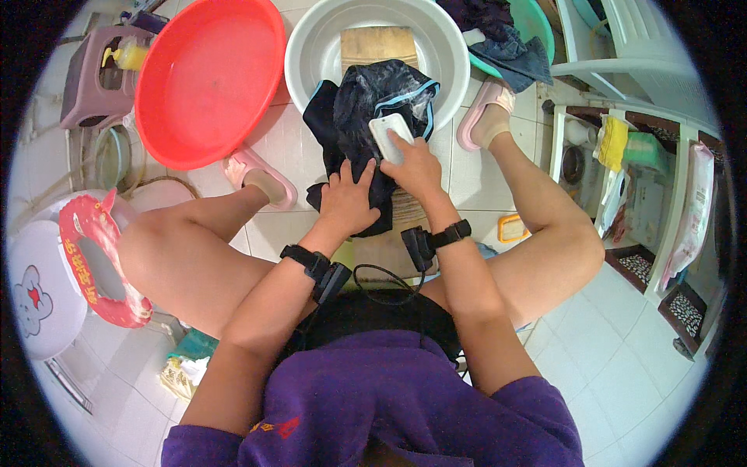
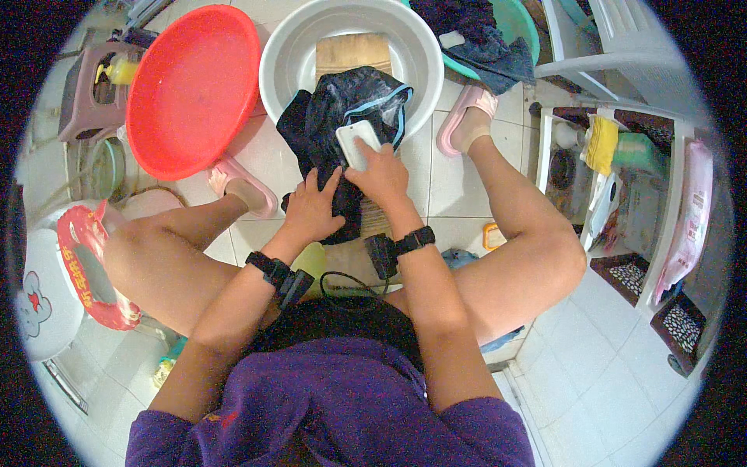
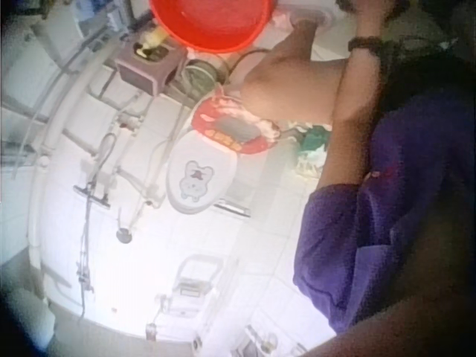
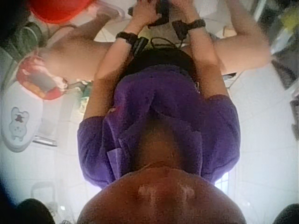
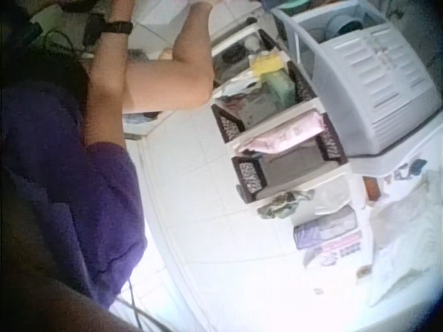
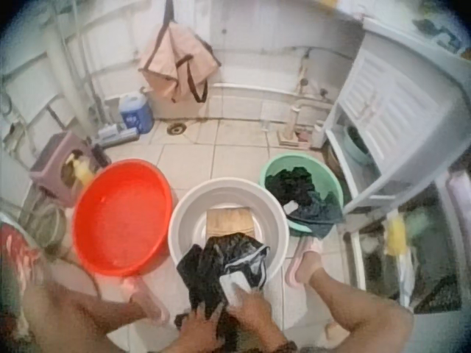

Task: The person sits on the floor and hand-washes a pair of black shorts with light blue stripes in a white basin. They scrub the fabric with a bar of soap, rinse, and then use a brush to continue cleaning the garment.

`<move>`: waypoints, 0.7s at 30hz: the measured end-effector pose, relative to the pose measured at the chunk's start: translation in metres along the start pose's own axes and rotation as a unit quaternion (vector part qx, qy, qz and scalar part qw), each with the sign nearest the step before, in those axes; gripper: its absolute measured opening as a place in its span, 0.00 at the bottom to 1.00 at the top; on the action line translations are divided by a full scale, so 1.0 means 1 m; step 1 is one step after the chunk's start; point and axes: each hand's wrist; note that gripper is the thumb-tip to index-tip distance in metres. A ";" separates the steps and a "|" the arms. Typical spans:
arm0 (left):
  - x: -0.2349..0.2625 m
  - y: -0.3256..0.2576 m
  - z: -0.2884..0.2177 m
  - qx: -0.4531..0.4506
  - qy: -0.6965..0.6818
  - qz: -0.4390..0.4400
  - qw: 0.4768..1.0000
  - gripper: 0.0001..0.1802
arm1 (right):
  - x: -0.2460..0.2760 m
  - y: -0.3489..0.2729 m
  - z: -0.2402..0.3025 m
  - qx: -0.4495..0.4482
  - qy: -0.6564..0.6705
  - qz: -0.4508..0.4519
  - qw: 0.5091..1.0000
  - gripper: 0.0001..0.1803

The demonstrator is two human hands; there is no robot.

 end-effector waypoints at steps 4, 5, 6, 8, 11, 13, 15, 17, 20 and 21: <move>-0.004 0.003 0.000 0.003 0.000 -0.005 1.000 0.52 | 0.013 0.017 -0.013 -0.079 -0.059 -0.119 0.988 0.35; -0.005 0.003 -0.001 0.007 0.001 -0.010 1.000 0.52 | 0.017 0.020 -0.013 -0.092 -0.050 -0.138 0.985 0.35; -0.005 0.004 -0.001 0.010 -0.006 -0.008 1.000 0.52 | 0.019 0.021 -0.012 -0.117 -0.049 -0.172 0.977 0.35; -0.005 0.005 -0.002 0.023 -0.013 -0.004 1.000 0.52 | 0.018 0.020 -0.005 -0.094 -0.030 -0.125 0.987 0.35; -0.006 0.009 -0.002 0.044 -0.018 0.015 0.999 0.53 | -0.003 0.005 0.016 -0.009 -0.026 -0.078 0.997 0.35; -0.006 0.010 0.000 0.051 -0.026 0.027 0.998 0.54 | -0.011 0.002 0.019 0.021 -0.011 -0.017 1.000 0.35; -0.006 0.010 0.001 0.041 -0.035 0.014 0.998 0.52 | -0.013 0.006 0.011 -0.002 -0.017 -0.059 0.998 0.35; -0.005 0.010 0.002 0.034 -0.039 0.013 0.999 0.52 | -0.006 0.018 -0.008 -0.016 -0.009 -0.129 0.992 0.35; -0.002 0.011 0.004 0.034 -0.042 0.031 0.998 0.53 | 0.000 0.037 -0.034 -0.104 -0.028 -0.139 0.984 0.36; -0.001 0.012 0.003 0.037 -0.038 0.040 0.998 0.53 | 0.001 0.043 -0.040 -0.123 -0.040 -0.122 0.984 0.36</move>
Point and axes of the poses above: each hand's wrist, its own y-axis towards the middle knuckle, its own x-axis out of the back of the hand, z = x × y
